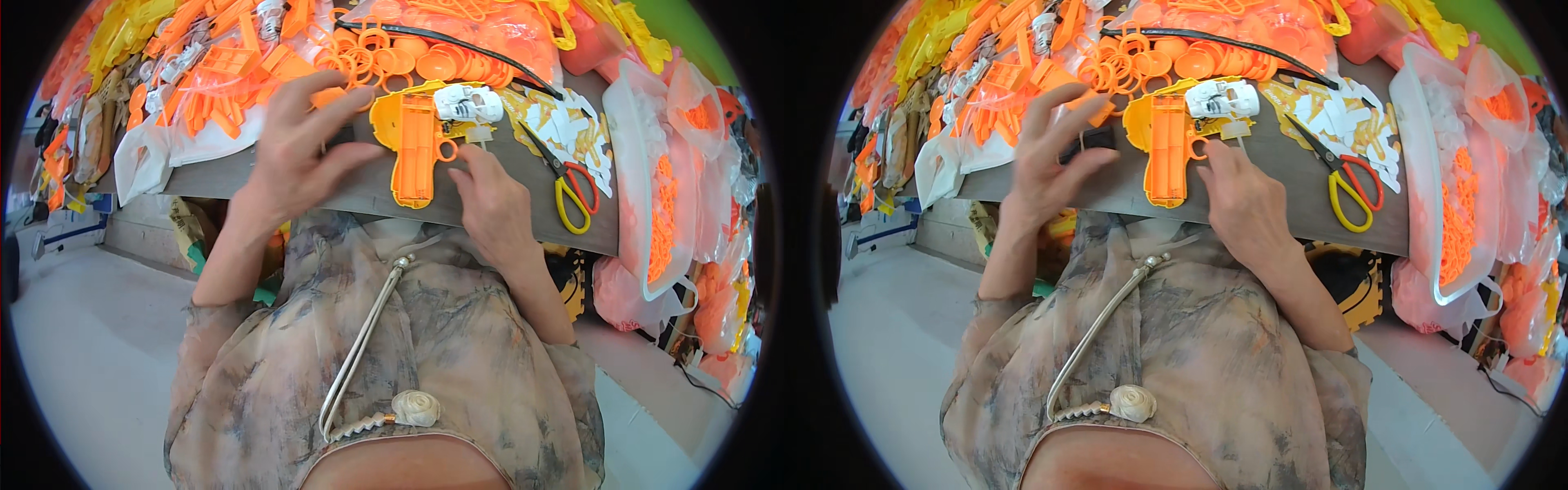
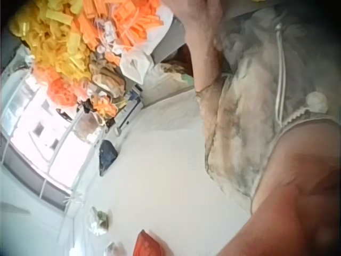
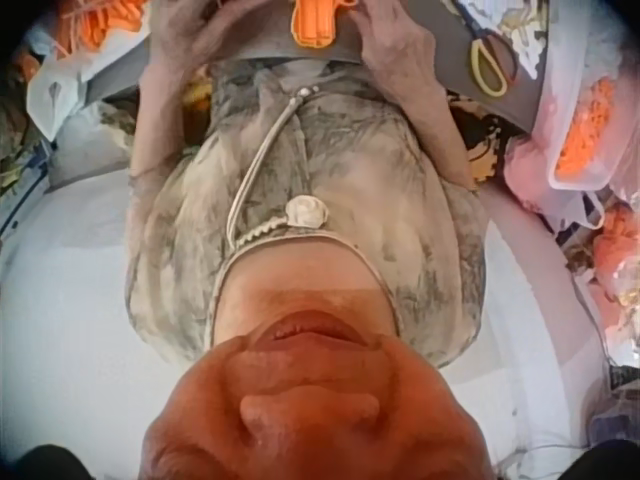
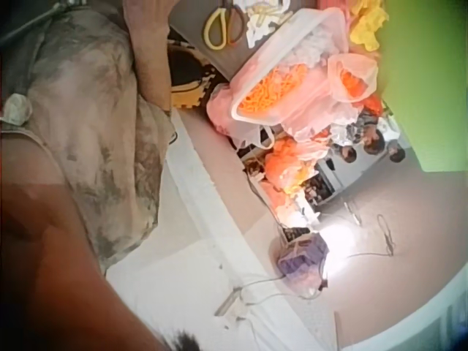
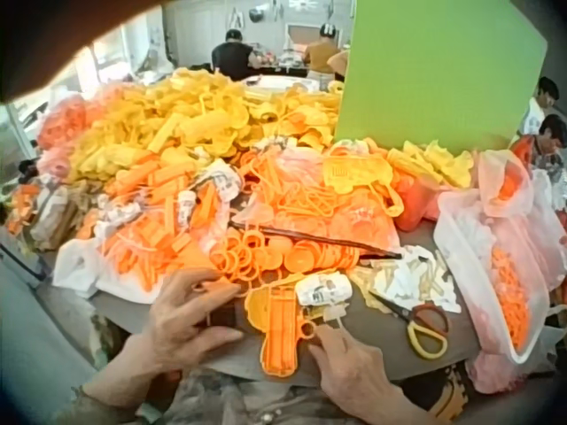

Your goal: Assemble plastic toy gun components at a workshop bench.

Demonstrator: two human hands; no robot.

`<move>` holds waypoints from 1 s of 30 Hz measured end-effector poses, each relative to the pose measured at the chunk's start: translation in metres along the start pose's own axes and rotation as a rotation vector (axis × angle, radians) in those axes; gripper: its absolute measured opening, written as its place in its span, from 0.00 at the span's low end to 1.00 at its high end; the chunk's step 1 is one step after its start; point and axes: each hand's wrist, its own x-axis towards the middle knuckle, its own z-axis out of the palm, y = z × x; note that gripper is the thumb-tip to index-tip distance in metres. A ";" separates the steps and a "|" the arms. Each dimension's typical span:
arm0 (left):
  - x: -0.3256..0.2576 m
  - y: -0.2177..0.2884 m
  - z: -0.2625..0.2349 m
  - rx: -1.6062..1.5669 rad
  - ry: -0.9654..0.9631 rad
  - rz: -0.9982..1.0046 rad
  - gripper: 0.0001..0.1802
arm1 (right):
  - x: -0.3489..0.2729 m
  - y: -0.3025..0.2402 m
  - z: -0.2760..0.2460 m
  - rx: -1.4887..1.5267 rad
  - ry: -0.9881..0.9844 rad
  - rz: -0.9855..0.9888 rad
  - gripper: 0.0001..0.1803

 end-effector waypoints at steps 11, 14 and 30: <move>-0.041 -0.021 -0.032 0.325 -0.359 -0.251 0.26 | -0.014 -0.005 0.011 0.109 0.117 -0.112 0.17; -0.042 -0.022 -0.027 0.328 -0.351 -0.265 0.26 | -0.015 -0.003 0.013 0.116 0.123 -0.094 0.17; 0.005 -0.013 -0.007 -1.462 0.335 -0.653 0.19 | -0.015 -0.011 0.008 0.087 0.057 -0.105 0.25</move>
